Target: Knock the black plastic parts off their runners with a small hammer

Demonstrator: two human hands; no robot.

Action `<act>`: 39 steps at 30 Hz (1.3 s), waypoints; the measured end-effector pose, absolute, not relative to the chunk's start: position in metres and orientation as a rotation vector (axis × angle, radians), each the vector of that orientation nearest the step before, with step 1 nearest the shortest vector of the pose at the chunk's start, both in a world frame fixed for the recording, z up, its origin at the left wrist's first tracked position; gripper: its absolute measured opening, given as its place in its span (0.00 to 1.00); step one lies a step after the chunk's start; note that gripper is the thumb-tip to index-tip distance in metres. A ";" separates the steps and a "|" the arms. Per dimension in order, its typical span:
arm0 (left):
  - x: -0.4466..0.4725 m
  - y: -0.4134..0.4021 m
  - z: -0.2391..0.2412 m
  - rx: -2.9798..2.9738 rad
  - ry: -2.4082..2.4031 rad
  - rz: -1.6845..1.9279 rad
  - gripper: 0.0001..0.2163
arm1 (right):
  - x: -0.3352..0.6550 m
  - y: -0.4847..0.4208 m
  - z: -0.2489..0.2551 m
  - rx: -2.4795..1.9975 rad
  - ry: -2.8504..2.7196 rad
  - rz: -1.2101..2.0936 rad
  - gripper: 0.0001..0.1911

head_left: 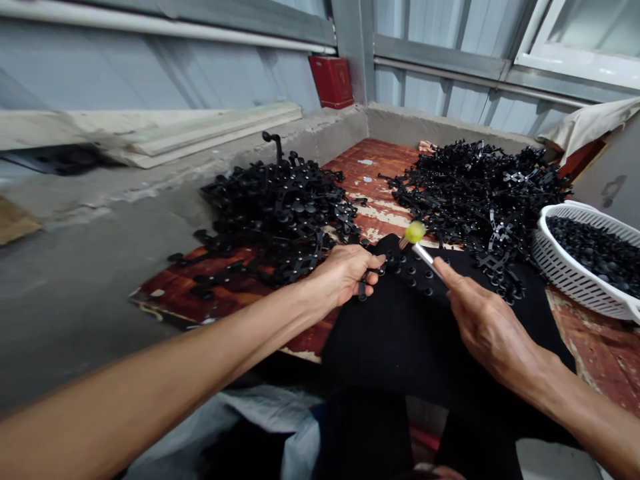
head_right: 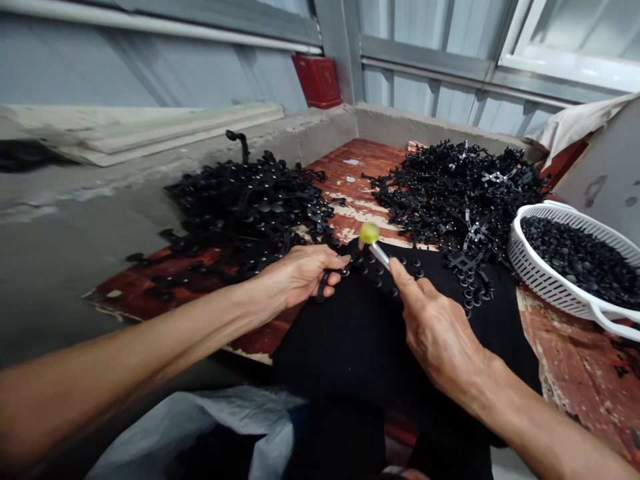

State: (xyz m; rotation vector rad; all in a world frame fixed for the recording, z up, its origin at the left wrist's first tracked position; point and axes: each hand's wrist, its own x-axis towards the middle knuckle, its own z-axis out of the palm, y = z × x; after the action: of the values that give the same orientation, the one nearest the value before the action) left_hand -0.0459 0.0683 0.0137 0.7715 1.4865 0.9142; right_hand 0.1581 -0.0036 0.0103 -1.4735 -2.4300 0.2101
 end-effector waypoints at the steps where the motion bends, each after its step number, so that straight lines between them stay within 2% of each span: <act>1: -0.046 0.069 0.014 0.774 1.489 0.911 0.12 | 0.158 -0.004 0.011 -1.492 -2.438 0.214 0.36; 9: -0.045 0.068 0.009 0.837 1.502 0.881 0.09 | 0.153 -0.007 0.017 -1.446 -2.454 0.259 0.34; 12: -0.048 0.068 0.010 0.901 1.510 0.886 0.05 | 0.151 -0.005 0.018 -1.493 -2.517 0.293 0.34; 15: -0.057 0.066 0.014 0.976 1.510 0.856 0.01 | 0.153 -0.010 0.022 -1.322 -2.317 0.419 0.30; 19: -0.073 0.054 0.020 1.332 1.542 0.637 0.08 | 0.166 -0.030 0.025 -1.296 -1.910 0.654 0.27; 23: -0.077 0.033 0.024 1.980 1.469 0.460 0.15 | 0.181 -0.054 0.015 -1.436 -1.734 0.962 0.26; 26: -0.071 0.022 0.026 2.168 1.382 0.361 0.19 | 0.189 -0.065 0.006 -1.482 -1.635 1.082 0.26; 29: -0.063 0.021 0.026 2.204 1.370 0.286 0.17 | 0.194 -0.071 0.001 -1.535 -1.573 1.111 0.27; 34: -0.049 0.033 0.021 2.311 1.278 0.268 0.07 | 0.197 -0.075 -0.005 -1.550 -1.523 1.172 0.28; 39: -0.045 0.046 0.012 2.130 1.316 0.311 0.10 | 0.199 -0.077 -0.008 -1.583 -1.501 1.209 0.28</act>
State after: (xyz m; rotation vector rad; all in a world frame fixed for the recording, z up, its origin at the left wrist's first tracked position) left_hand -0.0448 0.0456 0.0117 2.1300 1.3162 0.3106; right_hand 0.1994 -0.0768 -0.0081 -1.5831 -1.5007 1.2094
